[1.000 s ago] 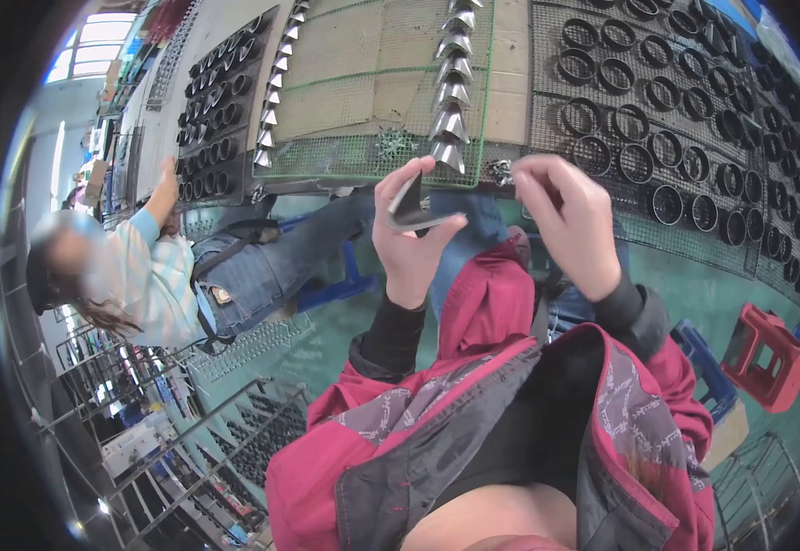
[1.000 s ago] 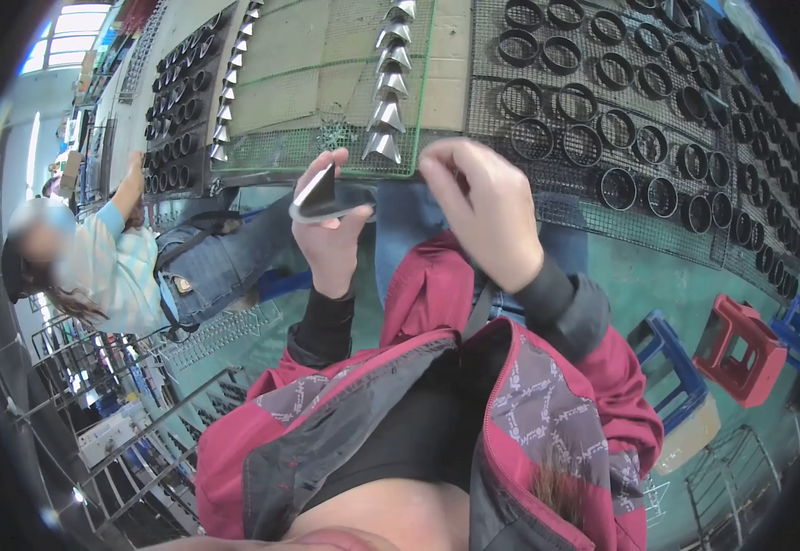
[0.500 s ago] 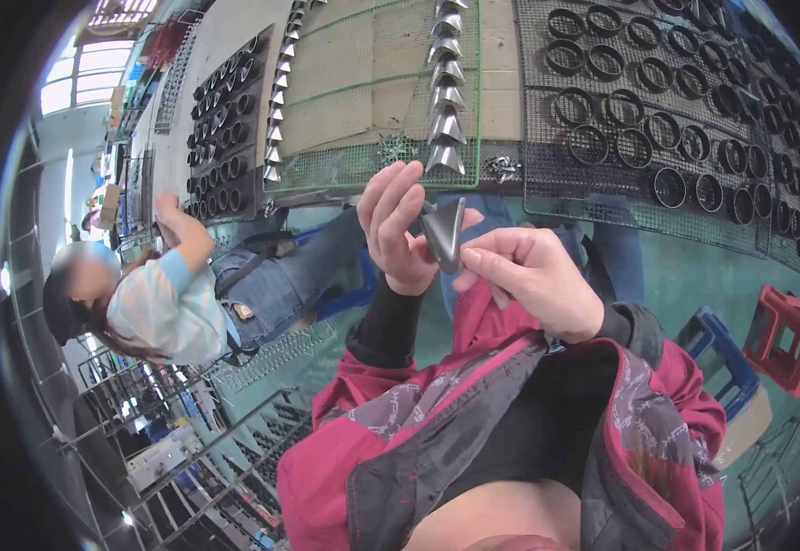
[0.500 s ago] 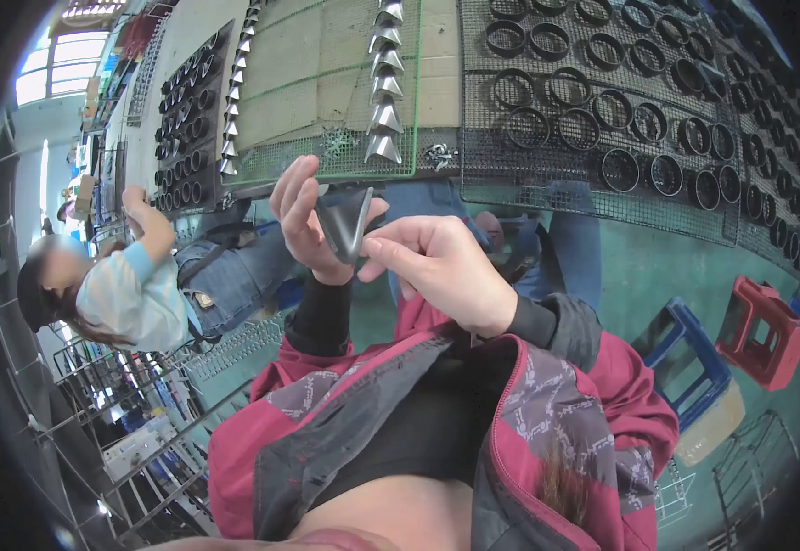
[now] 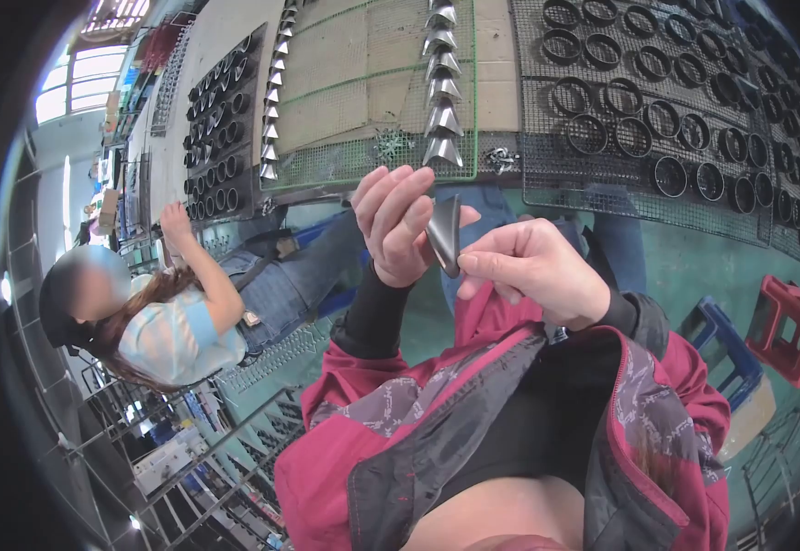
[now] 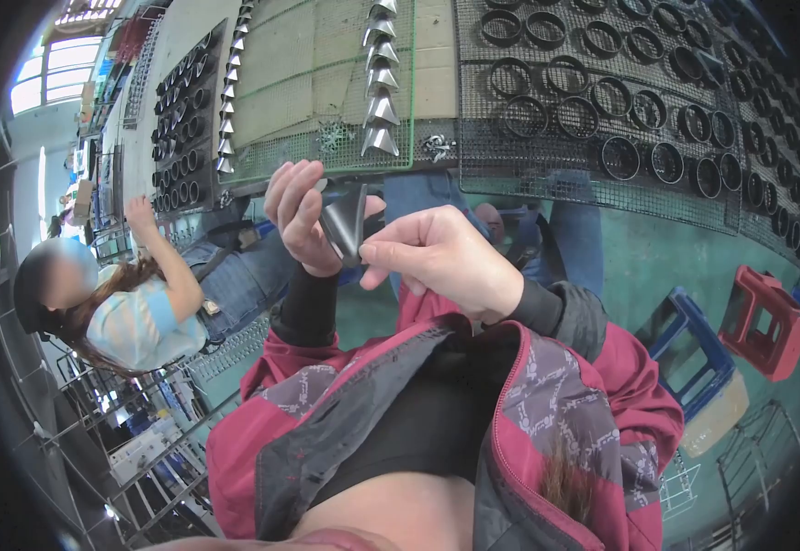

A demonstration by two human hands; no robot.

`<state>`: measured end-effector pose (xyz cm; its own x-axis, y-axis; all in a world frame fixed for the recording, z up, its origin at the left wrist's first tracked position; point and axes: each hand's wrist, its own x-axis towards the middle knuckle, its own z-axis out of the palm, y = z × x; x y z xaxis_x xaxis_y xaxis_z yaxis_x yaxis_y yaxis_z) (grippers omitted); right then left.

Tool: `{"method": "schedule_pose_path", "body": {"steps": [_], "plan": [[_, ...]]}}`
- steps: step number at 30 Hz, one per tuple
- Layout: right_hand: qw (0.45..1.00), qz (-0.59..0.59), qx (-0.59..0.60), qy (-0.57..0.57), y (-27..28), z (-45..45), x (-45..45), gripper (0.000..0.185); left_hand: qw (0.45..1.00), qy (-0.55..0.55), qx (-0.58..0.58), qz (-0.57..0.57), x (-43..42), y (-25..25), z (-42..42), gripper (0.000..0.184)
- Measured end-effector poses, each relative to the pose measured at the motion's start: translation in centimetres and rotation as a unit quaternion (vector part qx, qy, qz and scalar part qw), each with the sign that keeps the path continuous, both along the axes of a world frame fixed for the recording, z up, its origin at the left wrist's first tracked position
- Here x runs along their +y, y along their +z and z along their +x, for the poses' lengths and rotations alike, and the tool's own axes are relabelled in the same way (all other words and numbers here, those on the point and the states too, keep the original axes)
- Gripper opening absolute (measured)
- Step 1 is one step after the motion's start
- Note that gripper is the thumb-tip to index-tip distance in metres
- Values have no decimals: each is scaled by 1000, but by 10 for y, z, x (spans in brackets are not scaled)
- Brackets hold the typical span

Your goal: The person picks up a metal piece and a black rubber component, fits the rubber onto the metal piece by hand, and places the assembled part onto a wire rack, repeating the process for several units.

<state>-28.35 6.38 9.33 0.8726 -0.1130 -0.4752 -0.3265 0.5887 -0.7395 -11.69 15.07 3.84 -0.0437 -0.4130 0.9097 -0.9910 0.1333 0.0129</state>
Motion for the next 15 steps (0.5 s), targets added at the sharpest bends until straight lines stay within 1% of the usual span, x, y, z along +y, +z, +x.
{"method": "schedule_pose_path", "body": {"steps": [2, 5, 8, 11, 15], "plan": [[1000, -7, 0, 1, 0, 0, 1, 25, 1000, -9, -11, -10, 0, 0, 1, 45], [1000, 2, 0, -4, -3, 1, 1, 20, 1000, 7, -17, -14, 0, 0, 0, 44], [1000, 21, 2, 2, -5, 2, 2, 16, 998, 30, -30, -46, -5, 1, -2, 43], [1000, 26, -1, -9, -8, 1, 4, 18, 999, 19, -14, -45, -6, 1, -6, 44], [1000, -10, 12, -10, -6, 0, 3, 18, 999, 14, -22, -26, -6, 1, -7, 44]]}}
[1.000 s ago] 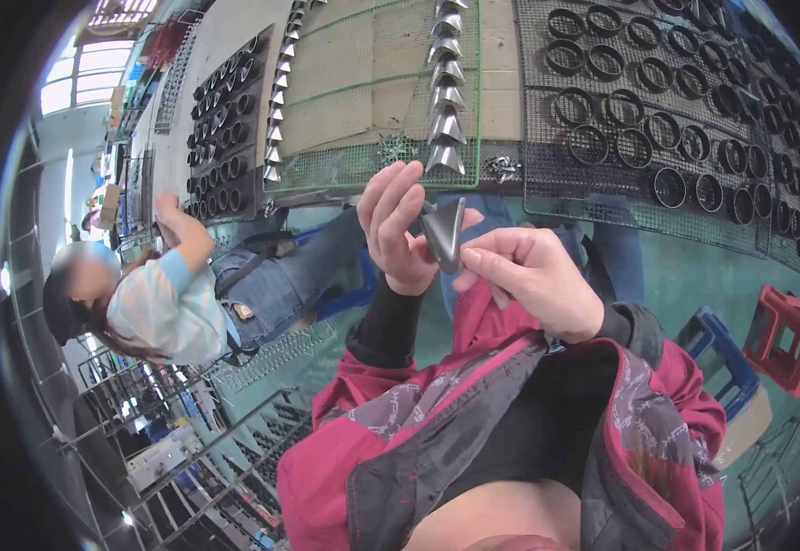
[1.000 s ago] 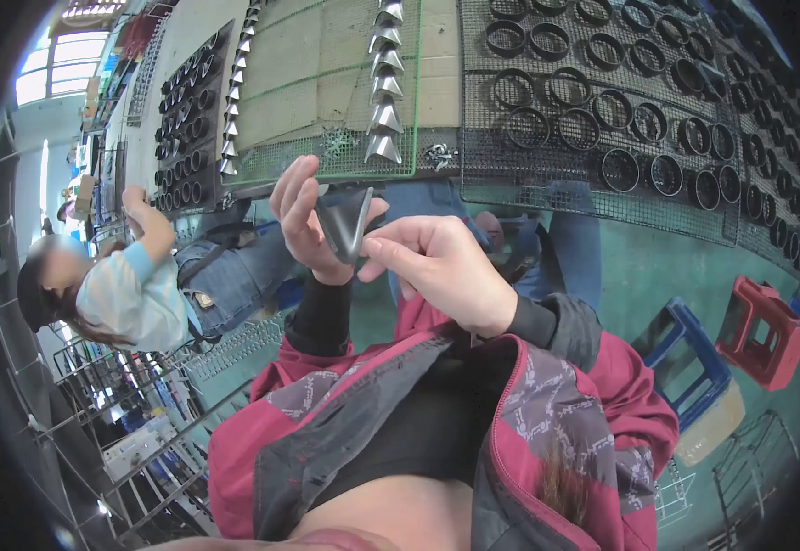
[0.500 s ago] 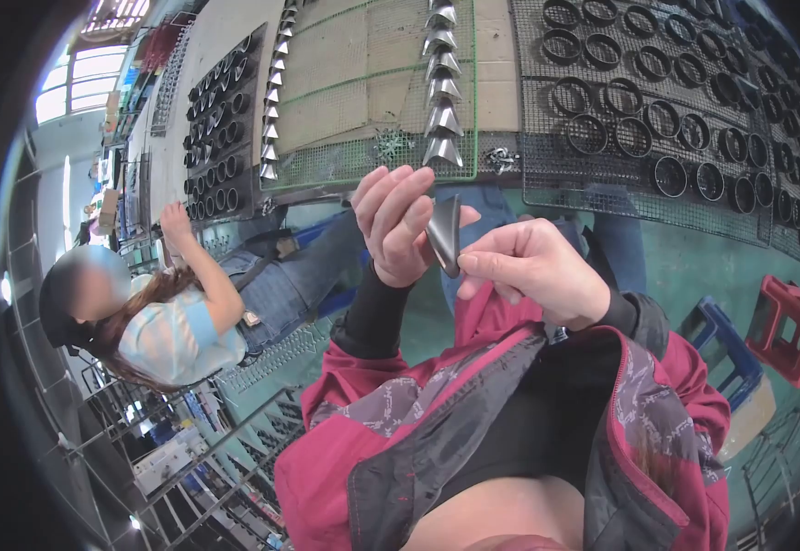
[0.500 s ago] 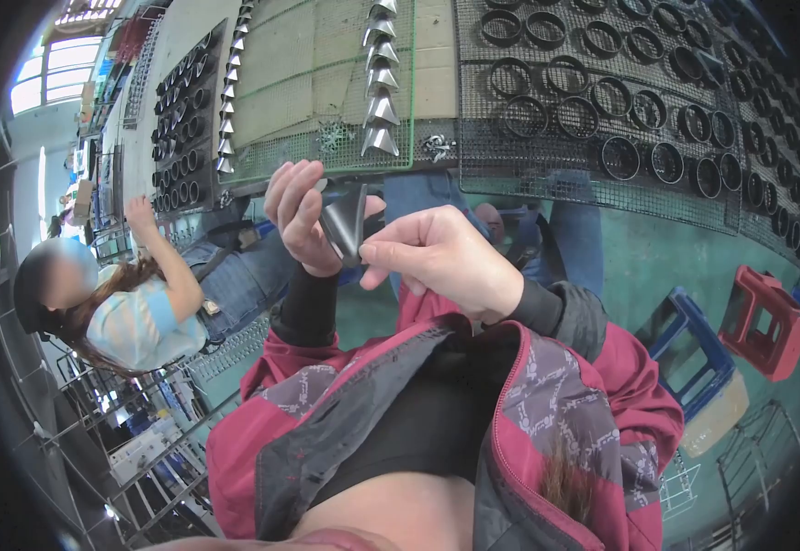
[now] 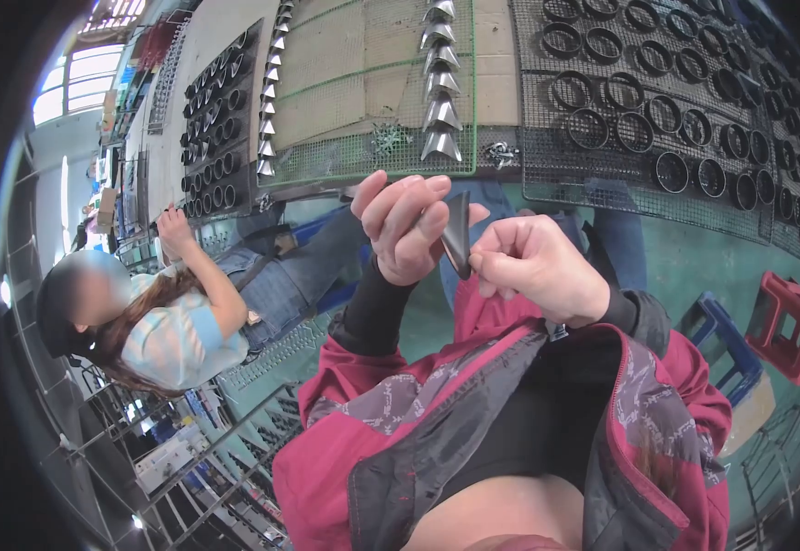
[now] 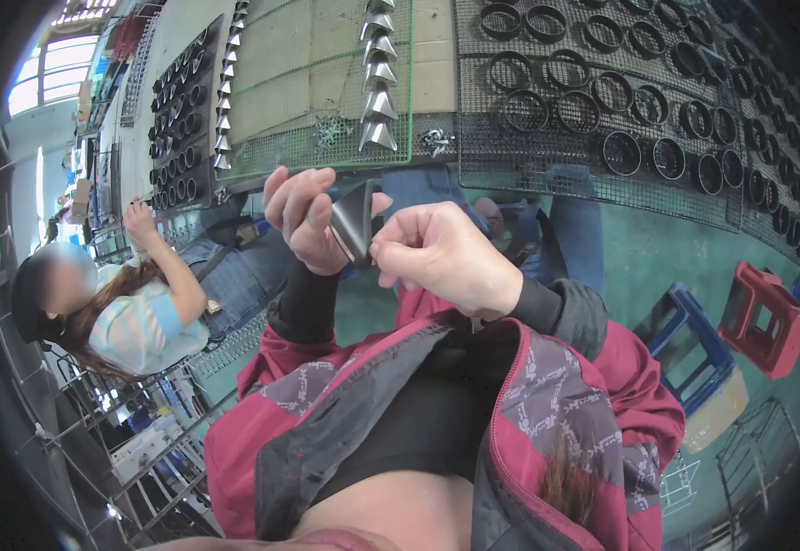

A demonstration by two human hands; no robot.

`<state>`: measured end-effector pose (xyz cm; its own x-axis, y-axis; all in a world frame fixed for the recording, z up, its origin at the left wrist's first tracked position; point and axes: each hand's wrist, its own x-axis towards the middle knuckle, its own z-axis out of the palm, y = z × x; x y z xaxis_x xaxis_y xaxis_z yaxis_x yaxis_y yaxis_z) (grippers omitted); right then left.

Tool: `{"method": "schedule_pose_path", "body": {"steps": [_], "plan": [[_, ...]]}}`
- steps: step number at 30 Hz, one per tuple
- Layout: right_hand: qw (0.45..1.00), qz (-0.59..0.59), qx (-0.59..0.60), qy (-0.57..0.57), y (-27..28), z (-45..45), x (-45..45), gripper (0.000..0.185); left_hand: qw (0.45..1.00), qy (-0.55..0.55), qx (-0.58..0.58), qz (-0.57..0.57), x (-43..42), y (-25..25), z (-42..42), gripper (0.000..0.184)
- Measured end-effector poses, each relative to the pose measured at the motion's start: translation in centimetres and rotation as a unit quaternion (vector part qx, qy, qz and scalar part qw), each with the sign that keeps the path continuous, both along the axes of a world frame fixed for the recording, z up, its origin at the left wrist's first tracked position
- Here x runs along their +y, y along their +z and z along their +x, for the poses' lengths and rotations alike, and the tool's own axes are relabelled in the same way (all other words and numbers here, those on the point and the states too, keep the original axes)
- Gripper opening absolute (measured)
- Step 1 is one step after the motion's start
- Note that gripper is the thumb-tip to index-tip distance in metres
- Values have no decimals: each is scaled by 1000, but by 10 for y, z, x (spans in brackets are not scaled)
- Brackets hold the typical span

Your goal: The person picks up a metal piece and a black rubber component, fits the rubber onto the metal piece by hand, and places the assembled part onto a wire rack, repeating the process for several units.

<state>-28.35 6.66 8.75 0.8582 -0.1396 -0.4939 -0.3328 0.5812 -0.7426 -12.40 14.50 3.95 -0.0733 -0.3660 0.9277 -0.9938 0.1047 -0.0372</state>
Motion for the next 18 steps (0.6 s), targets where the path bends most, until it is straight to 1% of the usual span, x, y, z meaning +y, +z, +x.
{"method": "schedule_pose_path", "body": {"steps": [2, 6, 8, 9, 11, 14, 18], "plan": [[999, -33, -14, -9, -1, 0, 2, 21, 999, -1, -10, 30, 3, 1, 0, 42], [998, -62, -14, -4, -8, 1, 2, 22, 999, -15, -7, 41, 5, -4, 0, 34], [991, -129, 12, 20, -12, 3, 1, 28, 997, -13, -14, 76, 10, -4, 0, 29], [987, -160, 8, 32, -11, 3, -2, 26, 997, -16, -12, 81, 11, -5, 0, 28], [957, -279, -8, 73, -7, 0, -7, 19, 994, -38, -5, 99, 14, -7, -1, 27], [932, -355, -8, 76, -13, 0, -9, 16, 991, -45, 8, 123, 20, -7, 0, 30], [928, -367, -2, 56, -18, 2, -20, 16, 986, -67, 44, 148, 28, -7, 2, 31]]}}
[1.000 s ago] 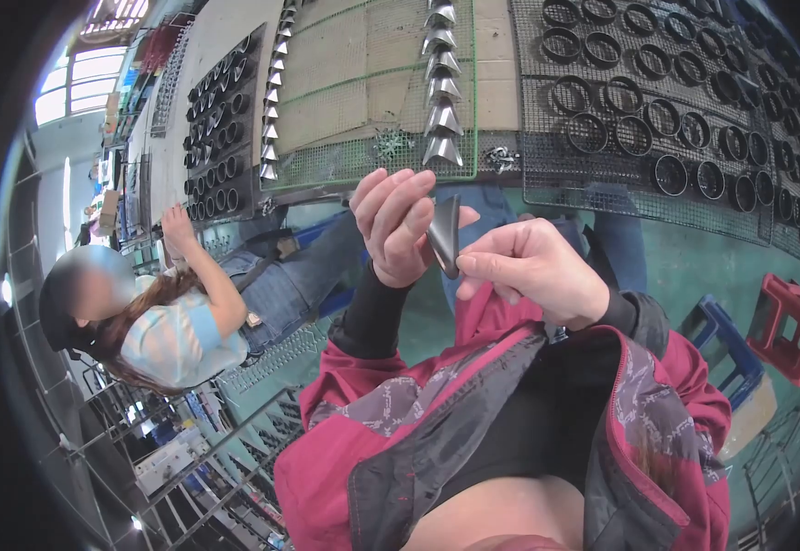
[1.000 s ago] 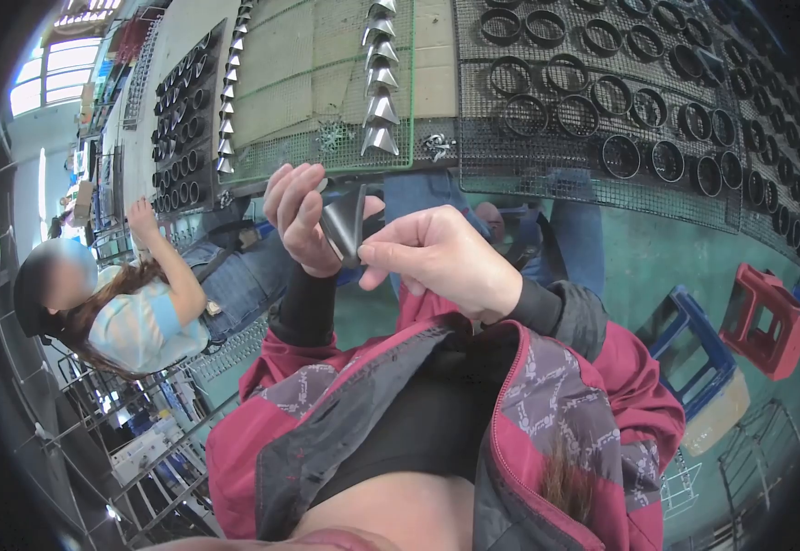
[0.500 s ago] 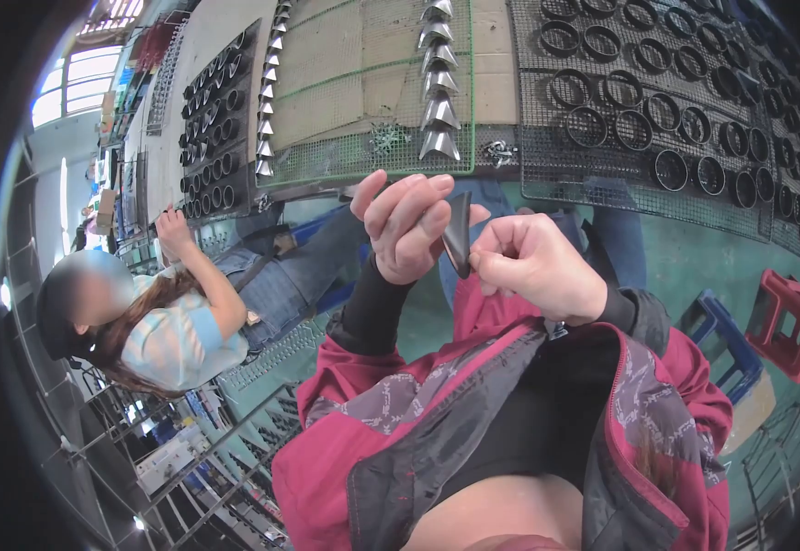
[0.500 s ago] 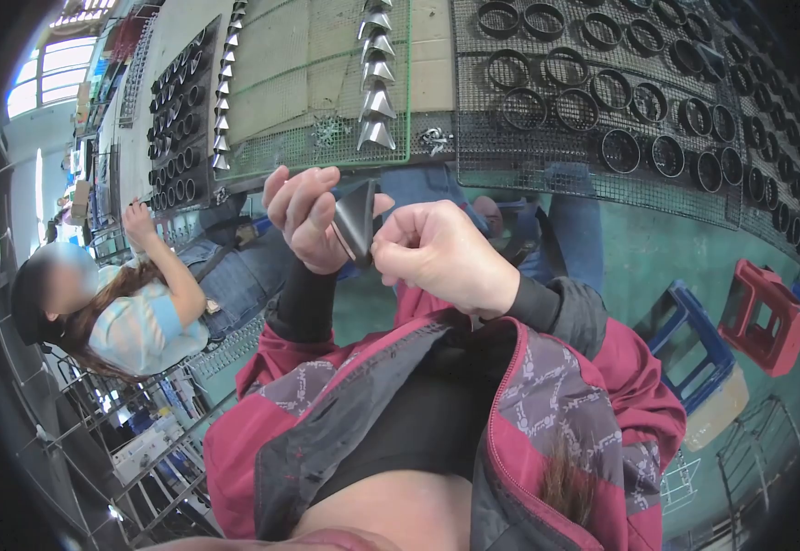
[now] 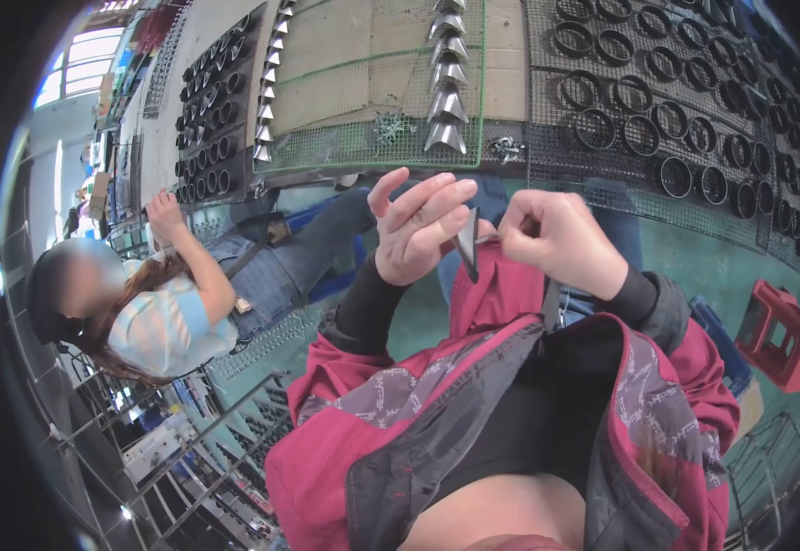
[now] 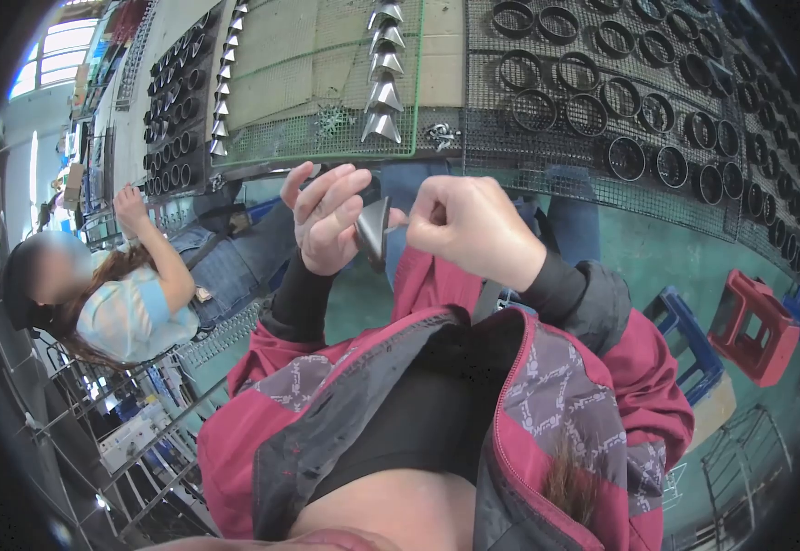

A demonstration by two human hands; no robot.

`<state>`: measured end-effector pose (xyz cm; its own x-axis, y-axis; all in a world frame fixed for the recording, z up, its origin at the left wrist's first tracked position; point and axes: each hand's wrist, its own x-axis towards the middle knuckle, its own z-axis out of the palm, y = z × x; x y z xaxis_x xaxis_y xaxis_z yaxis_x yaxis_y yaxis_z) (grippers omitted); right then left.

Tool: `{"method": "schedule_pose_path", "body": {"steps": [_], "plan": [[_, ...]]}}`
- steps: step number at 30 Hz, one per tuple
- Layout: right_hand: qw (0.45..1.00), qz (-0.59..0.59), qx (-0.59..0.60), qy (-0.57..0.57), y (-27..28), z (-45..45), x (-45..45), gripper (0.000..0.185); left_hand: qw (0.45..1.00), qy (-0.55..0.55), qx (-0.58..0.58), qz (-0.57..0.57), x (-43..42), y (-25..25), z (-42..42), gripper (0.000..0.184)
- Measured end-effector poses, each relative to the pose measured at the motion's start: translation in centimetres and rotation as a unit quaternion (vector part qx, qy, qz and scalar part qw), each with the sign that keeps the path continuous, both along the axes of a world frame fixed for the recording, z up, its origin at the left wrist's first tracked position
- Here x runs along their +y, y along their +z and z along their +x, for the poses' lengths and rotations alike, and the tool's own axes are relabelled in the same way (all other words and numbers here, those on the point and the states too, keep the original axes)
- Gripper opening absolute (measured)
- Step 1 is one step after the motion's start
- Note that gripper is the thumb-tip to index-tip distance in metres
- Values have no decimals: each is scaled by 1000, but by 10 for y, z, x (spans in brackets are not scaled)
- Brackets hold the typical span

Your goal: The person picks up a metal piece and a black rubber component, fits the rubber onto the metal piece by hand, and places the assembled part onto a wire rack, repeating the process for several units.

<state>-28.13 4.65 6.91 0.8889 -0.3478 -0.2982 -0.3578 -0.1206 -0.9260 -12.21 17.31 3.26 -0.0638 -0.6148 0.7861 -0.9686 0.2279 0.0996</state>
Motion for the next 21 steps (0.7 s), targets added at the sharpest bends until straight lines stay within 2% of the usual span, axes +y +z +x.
{"method": "schedule_pose_path", "body": {"steps": [5, 8, 12, 14, 17, 18, 20, 21], "plan": [[997, -37, 52, -36, -16, 0, -15, 10, 1000, -8, 28, -2, 2, -7, -4, 43], [983, -151, 69, -77, -35, 2, -22, 10, 998, -7, 58, -11, 3, -7, -7, 41], [980, -136, 112, -91, -33, 9, -33, 9, 998, 1, 65, -5, 9, -13, 0, 47], [986, -126, 90, -55, -26, 14, -31, 18, 998, 11, 65, 12, 11, -14, 3, 46], [997, 11, -25, 74, -14, 15, -23, 29, 997, 15, 68, 19, 12, -14, 7, 32], [995, 63, -23, 77, -16, 15, -19, 30, 997, 17, 77, 16, 11, -14, 6, 29], [959, 268, -17, 87, -19, 17, -13, 33, 993, 29, 110, 8, 9, -13, 6, 22], [954, 290, -18, 76, -21, 17, -11, 30, 993, 28, 116, 6, 9, -15, 6, 23]]}}
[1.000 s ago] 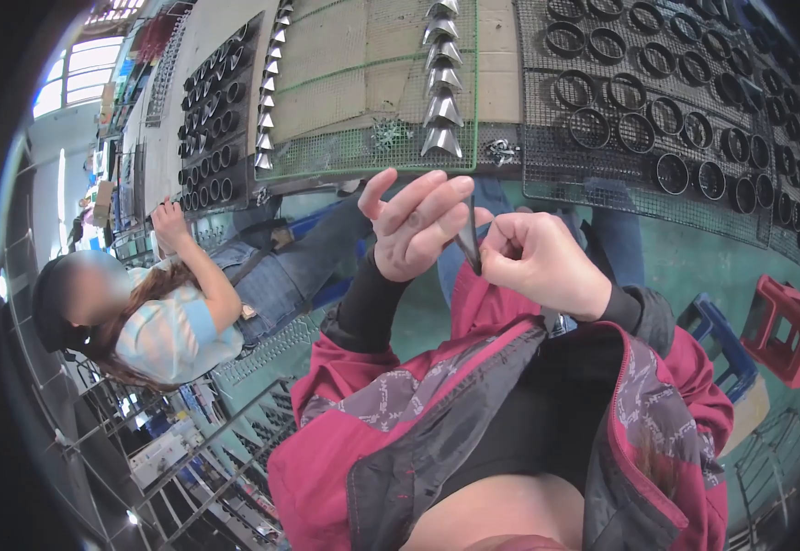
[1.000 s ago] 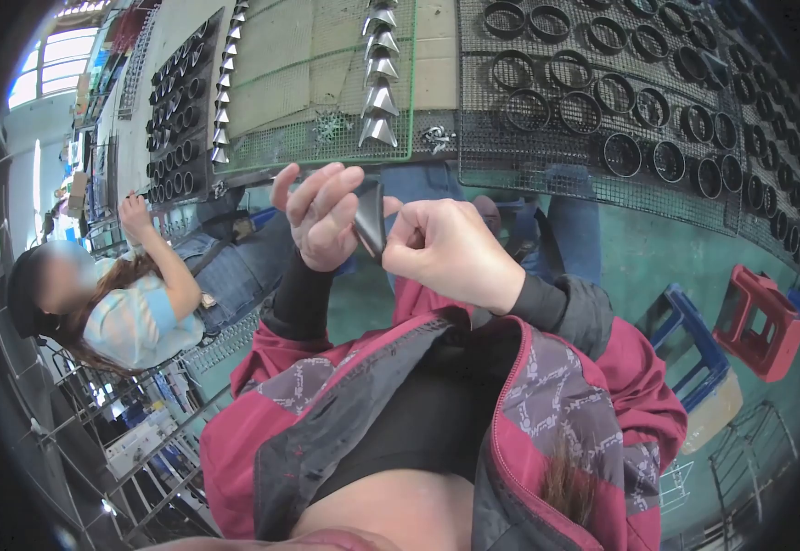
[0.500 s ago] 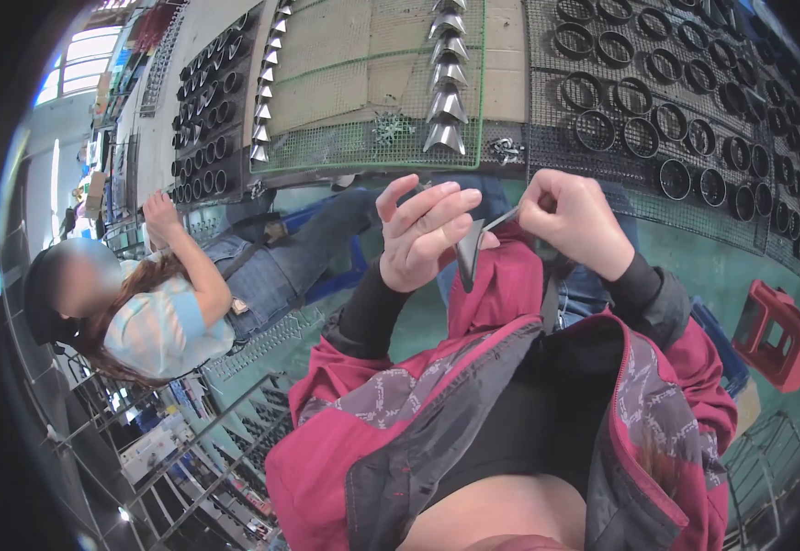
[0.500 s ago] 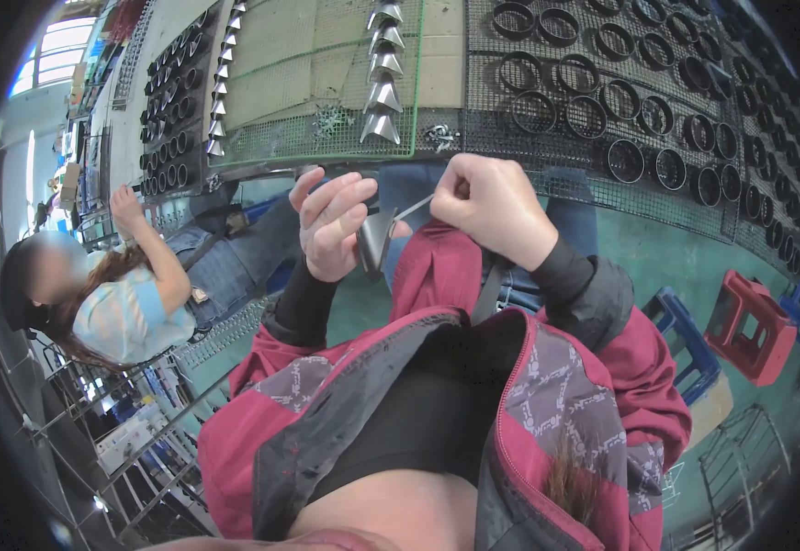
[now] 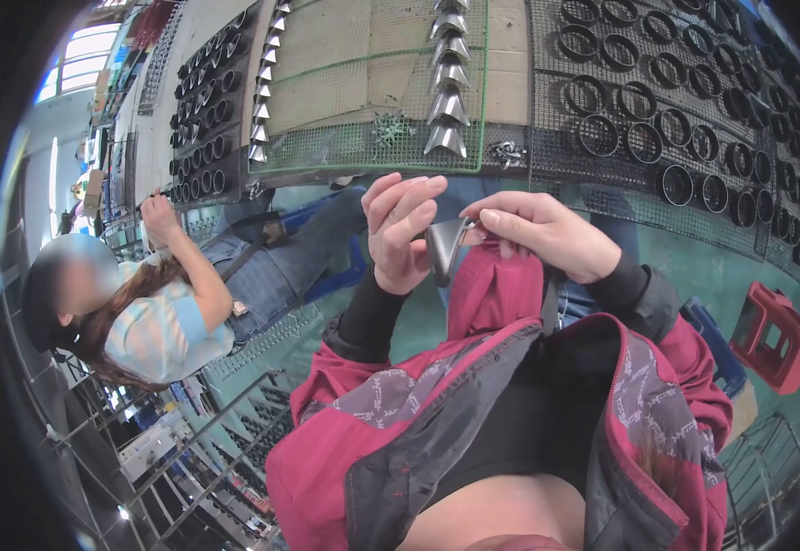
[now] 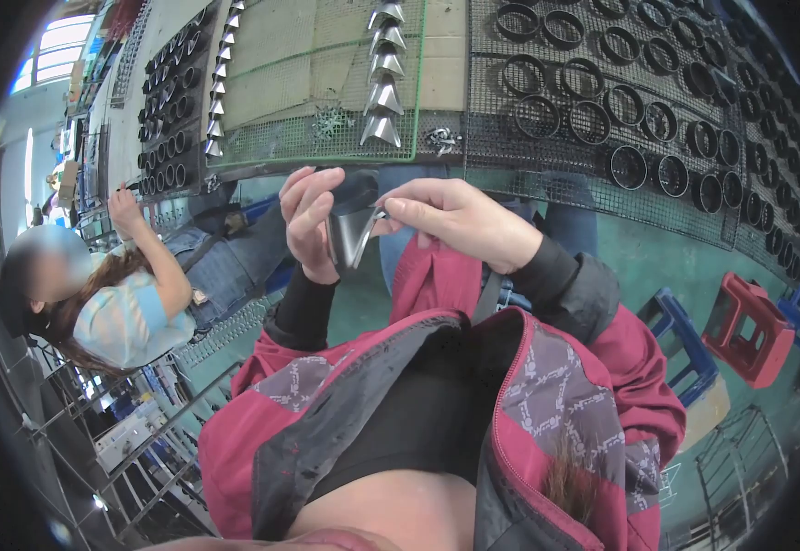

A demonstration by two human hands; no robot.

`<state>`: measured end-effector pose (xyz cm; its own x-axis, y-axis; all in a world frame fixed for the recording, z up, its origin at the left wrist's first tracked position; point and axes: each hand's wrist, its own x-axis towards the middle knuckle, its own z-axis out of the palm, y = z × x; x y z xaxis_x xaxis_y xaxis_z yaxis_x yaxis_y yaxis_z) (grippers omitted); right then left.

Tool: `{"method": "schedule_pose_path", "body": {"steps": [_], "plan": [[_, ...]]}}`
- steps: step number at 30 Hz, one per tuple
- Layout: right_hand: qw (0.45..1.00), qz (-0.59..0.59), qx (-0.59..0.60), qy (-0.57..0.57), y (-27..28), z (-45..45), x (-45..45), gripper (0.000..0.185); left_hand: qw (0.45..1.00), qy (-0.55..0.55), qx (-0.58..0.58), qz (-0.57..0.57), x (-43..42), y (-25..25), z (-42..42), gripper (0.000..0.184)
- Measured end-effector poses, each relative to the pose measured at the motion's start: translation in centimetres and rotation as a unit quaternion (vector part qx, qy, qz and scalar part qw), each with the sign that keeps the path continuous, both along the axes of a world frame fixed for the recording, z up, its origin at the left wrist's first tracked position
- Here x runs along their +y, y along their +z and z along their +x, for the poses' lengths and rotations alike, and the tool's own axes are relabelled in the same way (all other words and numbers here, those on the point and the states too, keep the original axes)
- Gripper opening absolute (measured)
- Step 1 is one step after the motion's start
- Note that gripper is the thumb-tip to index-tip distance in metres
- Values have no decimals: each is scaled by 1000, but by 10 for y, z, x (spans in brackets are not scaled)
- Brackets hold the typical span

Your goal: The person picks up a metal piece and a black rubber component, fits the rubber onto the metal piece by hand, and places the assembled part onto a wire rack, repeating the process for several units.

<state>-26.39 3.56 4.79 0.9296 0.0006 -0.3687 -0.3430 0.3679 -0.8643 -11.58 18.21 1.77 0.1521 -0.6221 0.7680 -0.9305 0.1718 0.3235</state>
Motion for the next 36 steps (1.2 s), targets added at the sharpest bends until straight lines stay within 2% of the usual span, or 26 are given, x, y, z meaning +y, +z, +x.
{"method": "schedule_pose_path", "body": {"steps": [2, 5, 8, 9, 11, 12, 14, 15, 18, 20, 23, 26, 29, 32, 33, 34, 35, 36], "plan": [[995, 95, 13, -35, -4, 0, 4, 18, 1000, -1, 23, -6, 0, -3, 1, 27], [989, 129, 28, -63, -13, 1, 5, 11, 1000, 10, -2, -25, -1, -9, 3, 24], [993, 102, 46, -44, -14, 0, 3, 12, 1000, -1, 16, -21, -3, -8, 0, 37], [996, 57, 48, -51, -11, 0, 2, 12, 1000, 2, 11, -21, -4, -8, 0, 40], [988, -120, 51, -78, -4, 2, -1, 12, 1000, 15, -10, -19, -6, -7, 0, 52], [980, -171, 40, -93, -7, 3, -3, 11, 1000, 17, -11, -17, -6, -8, 0, 53], [917, -367, -5, -157, -12, 4, -5, 7, 1000, 22, -16, -8, -4, -8, -1, 54], [900, -407, 0, -156, -17, 5, -8, 7, 999, 26, -19, -10, -5, -8, -1, 52], [786, -601, 12, -145, -39, 9, -17, 10, 999, 42, -31, -8, -7, -8, 0, 46], [635, -761, -8, -130, -61, 15, -26, 10, 997, 61, -36, 26, -8, -7, 2, 49], [591, -787, -79, -159, -79, 31, -30, 21, 996, 75, -23, 39, -11, -4, 15, 54], [520, -841, -79, -126, -93, 43, -22, 14, 980, 160, -24, 115, -12, 4, 31, 69], [448, -886, -105, -54, -109, 42, -5, 23, 987, 121, 56, 93, -20, 10, 59, 65], [476, -874, -90, -42, -108, 29, -5, 23, 982, 117, 113, 95, -39, 20, 91, 67], [497, -863, -78, -45, -106, 26, -11, 13, 975, 124, 144, 117, -49, 29, 96, 64], [540, -838, -56, -49, -104, 23, -16, 11, 955, 141, 206, 162, -57, 38, 101, 57], [582, -811, -35, -52, -103, 20, -22, 30, 928, 159, 266, 206, -66, 46, 106, 52], [612, -787, -34, -68, -101, 16, -22, 26, 924, 170, 264, 220, -71, 39, 112, 53]]}}
